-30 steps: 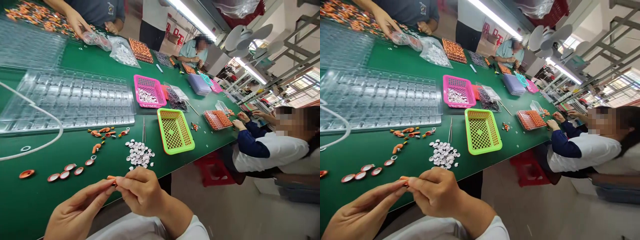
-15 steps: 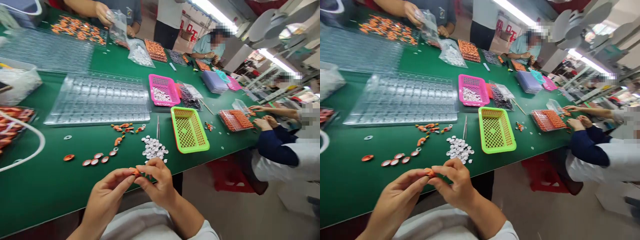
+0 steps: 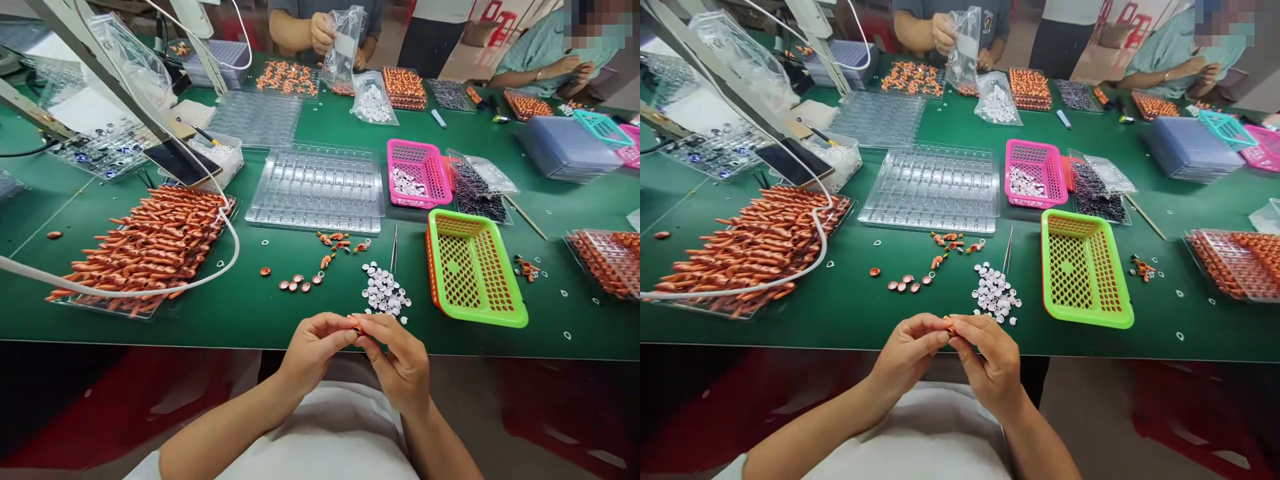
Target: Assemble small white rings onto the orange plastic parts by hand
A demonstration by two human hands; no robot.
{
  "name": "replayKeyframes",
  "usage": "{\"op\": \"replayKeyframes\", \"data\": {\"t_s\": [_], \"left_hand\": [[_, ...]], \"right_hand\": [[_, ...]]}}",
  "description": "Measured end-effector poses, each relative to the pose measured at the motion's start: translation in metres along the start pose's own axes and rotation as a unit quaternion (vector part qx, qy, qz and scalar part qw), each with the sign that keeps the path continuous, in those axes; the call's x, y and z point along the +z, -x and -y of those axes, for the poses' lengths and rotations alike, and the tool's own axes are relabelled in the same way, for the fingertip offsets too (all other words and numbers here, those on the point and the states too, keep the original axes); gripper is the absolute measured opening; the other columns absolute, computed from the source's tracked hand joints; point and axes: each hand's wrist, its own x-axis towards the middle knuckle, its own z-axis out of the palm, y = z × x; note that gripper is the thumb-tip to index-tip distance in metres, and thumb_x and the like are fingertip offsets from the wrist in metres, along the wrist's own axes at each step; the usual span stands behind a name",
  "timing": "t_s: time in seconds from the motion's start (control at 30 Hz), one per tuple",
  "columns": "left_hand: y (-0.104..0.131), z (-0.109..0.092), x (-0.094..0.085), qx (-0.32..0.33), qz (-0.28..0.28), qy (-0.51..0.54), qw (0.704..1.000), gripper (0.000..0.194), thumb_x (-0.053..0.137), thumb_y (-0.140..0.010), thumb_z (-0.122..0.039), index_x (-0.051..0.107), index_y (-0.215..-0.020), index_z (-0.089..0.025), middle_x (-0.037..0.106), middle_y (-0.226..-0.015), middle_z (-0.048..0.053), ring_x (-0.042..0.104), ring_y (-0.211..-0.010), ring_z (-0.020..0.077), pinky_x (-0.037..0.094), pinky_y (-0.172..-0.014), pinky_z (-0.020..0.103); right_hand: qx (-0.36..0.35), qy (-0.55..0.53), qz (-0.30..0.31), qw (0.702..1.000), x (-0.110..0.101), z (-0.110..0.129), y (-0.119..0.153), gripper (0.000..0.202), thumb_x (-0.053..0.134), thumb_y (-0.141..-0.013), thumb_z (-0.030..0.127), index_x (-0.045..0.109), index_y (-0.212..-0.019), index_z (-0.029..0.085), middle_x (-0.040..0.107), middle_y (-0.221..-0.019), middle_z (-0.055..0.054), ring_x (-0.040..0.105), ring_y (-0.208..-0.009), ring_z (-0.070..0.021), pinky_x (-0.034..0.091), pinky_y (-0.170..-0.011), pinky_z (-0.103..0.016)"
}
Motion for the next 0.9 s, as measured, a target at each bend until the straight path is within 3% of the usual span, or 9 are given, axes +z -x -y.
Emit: {"op": "replayKeyframes", "data": {"t_s": [0.27, 0.57, 0.9], "left_hand": [[0.0, -0.006, -0.001, -0.025, -0.004, -0.002, 1.0, 0.013, 0.086, -0.064, -0.019, 0.077, -0.072, -0.019, 0.078, -0.077, 0.002, 0.072, -0.071, 0.0119, 0.058, -0.069, 0.019], [0.001, -0.013, -0.005, -0.008, -0.014, -0.115, 0.993, 0.015, 0.083, -0.068, -0.023, 0.072, -0.073, -0.014, 0.077, -0.077, 0.005, 0.071, -0.073, 0.0148, 0.059, -0.073, 0.025], [0.0, -0.009, 0.004, -0.042, -0.029, 0.007, 0.999, 0.02, 0.089, -0.059, -0.021, 0.071, -0.065, -0.016, 0.076, -0.072, 0.002, 0.068, -0.068, 0.0104, 0.052, -0.064, 0.018]], "right_hand": [[-0.026, 0.033, -0.004, 0.999, 0.001, 0.002, -0.001, 0.049, 0.06, -0.085, -0.001, 0.06, -0.126, 0.026, 0.069, -0.114, -0.007, 0.067, -0.102, -0.016, 0.061, -0.085, -0.032], [-0.078, 0.113, -0.004, 0.991, 0.001, 0.006, -0.001, 0.055, 0.059, -0.084, -0.003, 0.057, -0.131, 0.023, 0.069, -0.112, -0.01, 0.066, -0.101, -0.0174, 0.059, -0.083, -0.034], [-0.011, 0.05, -0.005, 0.999, 0.004, 0.005, -0.001, 0.037, 0.06, -0.089, 0.009, 0.058, -0.123, 0.023, 0.069, -0.109, -0.007, 0.066, -0.1, -0.0161, 0.058, -0.085, -0.032]]}}
